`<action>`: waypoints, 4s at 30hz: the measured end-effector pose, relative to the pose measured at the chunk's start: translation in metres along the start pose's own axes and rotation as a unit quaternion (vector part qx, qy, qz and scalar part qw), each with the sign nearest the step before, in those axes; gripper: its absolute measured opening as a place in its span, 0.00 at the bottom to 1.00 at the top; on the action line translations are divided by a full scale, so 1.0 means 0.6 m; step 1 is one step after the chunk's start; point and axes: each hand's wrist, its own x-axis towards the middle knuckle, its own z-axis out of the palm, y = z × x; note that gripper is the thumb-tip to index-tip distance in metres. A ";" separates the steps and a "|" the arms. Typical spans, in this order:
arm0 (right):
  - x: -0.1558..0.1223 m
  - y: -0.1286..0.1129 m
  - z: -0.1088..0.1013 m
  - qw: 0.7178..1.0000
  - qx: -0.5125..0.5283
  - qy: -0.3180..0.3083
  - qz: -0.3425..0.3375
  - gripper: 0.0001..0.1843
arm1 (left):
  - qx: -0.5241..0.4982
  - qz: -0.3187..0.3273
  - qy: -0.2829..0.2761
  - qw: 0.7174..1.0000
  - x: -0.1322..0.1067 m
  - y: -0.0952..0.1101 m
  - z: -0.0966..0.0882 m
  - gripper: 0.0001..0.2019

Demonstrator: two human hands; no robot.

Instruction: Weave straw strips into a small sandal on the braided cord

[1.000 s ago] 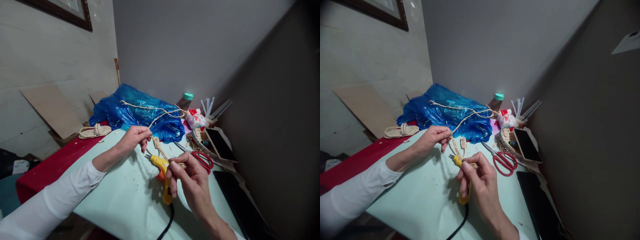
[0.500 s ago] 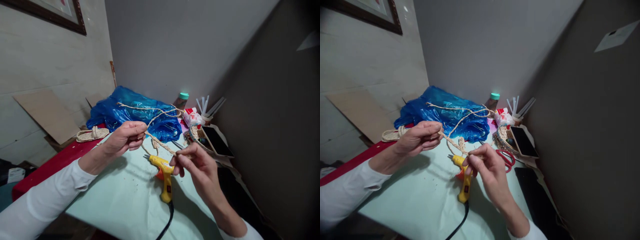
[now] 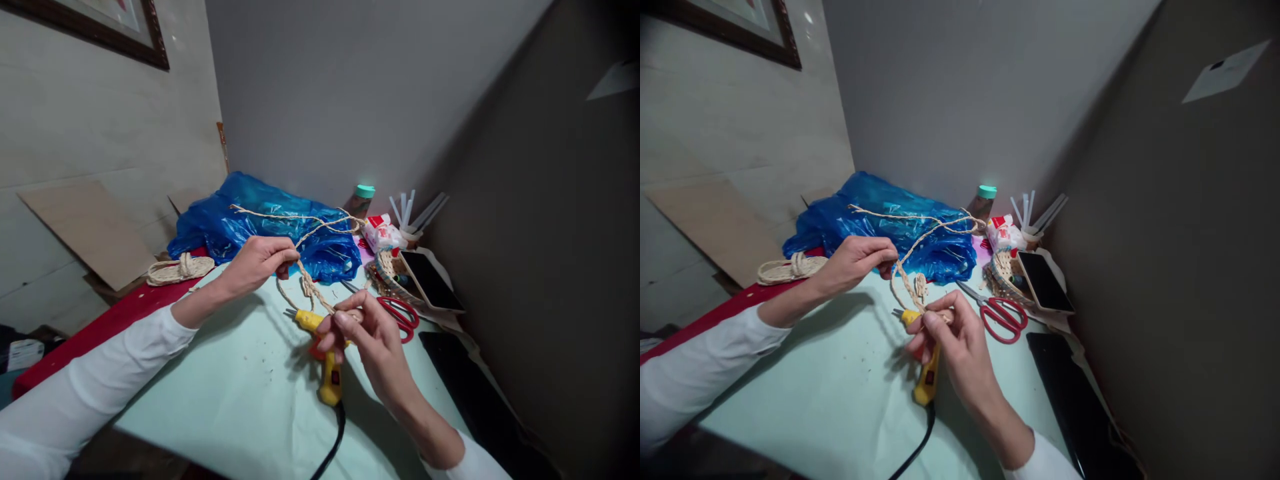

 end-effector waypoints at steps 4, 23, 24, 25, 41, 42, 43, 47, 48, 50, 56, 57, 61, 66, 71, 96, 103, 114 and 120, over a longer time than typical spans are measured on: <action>0.011 0.000 -0.010 0.998 0.036 -0.028 0.039 0.10 | -0.082 -0.014 0.016 0.996 0.009 0.018 -0.008 0.10; -0.001 -0.023 0.004 0.983 -0.038 -0.145 0.105 0.13 | -0.248 -0.018 -0.010 0.969 0.028 0.009 0.011 0.08; -0.003 -0.023 0.007 0.983 -0.047 -0.147 0.101 0.14 | -0.244 -0.018 -0.005 0.970 0.027 0.009 0.012 0.09; -0.005 -0.023 0.011 0.982 -0.056 -0.150 0.098 0.14 | -0.238 -0.017 0.001 0.971 0.026 0.009 0.013 0.09; 0.008 -0.025 -0.005 0.995 -0.051 -0.064 0.063 0.11 | -0.358 -0.075 -0.215 0.905 -0.007 0.043 0.057 0.08; 0.008 -0.022 -0.005 0.995 -0.040 -0.060 0.069 0.11 | -0.352 -0.073 -0.220 0.907 -0.009 0.045 0.061 0.08; 0.008 -0.020 -0.005 0.995 -0.027 -0.058 0.077 0.11 | -0.347 -0.073 -0.221 0.908 -0.010 0.047 0.065 0.09; 0.012 -0.013 -0.009 0.995 0.013 -0.052 0.087 0.13 | -0.369 -0.109 -0.187 0.904 -0.016 0.047 0.076 0.10; 0.014 -0.011 -0.012 0.996 0.017 -0.040 0.084 0.13 | -0.381 -0.124 -0.173 0.900 -0.019 0.046 0.078 0.12; 0.018 -0.008 -0.018 0.997 0.019 -0.002 0.076 0.13 | -0.392 -0.160 -0.154 0.893 -0.029 0.044 0.081 0.13; 0.023 0.003 -0.025 0.996 0.012 0.078 0.049 0.13 | -0.355 -0.245 -0.201 0.880 -0.077 0.034 0.097 0.13; 0.023 0.004 -0.025 0.996 0.021 0.070 0.054 0.13 | -0.351 -0.248 -0.207 0.879 -0.081 0.034 0.100 0.12; 0.025 -0.001 -0.026 0.994 0.062 0.035 0.080 0.12 | -0.351 -0.256 -0.210 0.876 -0.085 0.037 0.102 0.12; 0.029 -0.011 -0.032 0.992 0.093 0.021 0.086 0.10 | -0.377 -0.258 -0.227 0.860 -0.084 0.039 0.099 0.10; 0.030 -0.008 -0.035 0.988 0.124 0.007 0.091 0.11 | -0.404 -0.281 -0.253 0.833 -0.088 0.037 0.100 0.09; 0.025 -0.002 -0.033 0.998 0.020 -0.055 0.029 0.04 | -0.415 -0.259 -0.081 0.868 -0.094 0.042 0.100 0.09; 0.023 -0.009 -0.029 0.996 -0.075 -0.043 0.022 0.03 | -0.350 -0.244 -0.071 0.902 -0.097 0.049 0.100 0.08; 0.026 -0.004 -0.033 0.998 -0.051 -0.027 0.011 0.01 | -0.473 -0.288 -0.131 0.822 -0.086 0.037 0.109 0.11; 0.019 -0.016 -0.022 0.996 -0.083 0.022 0.015 0.02 | -0.463 -0.309 -0.132 0.820 -0.086 0.040 0.103 0.07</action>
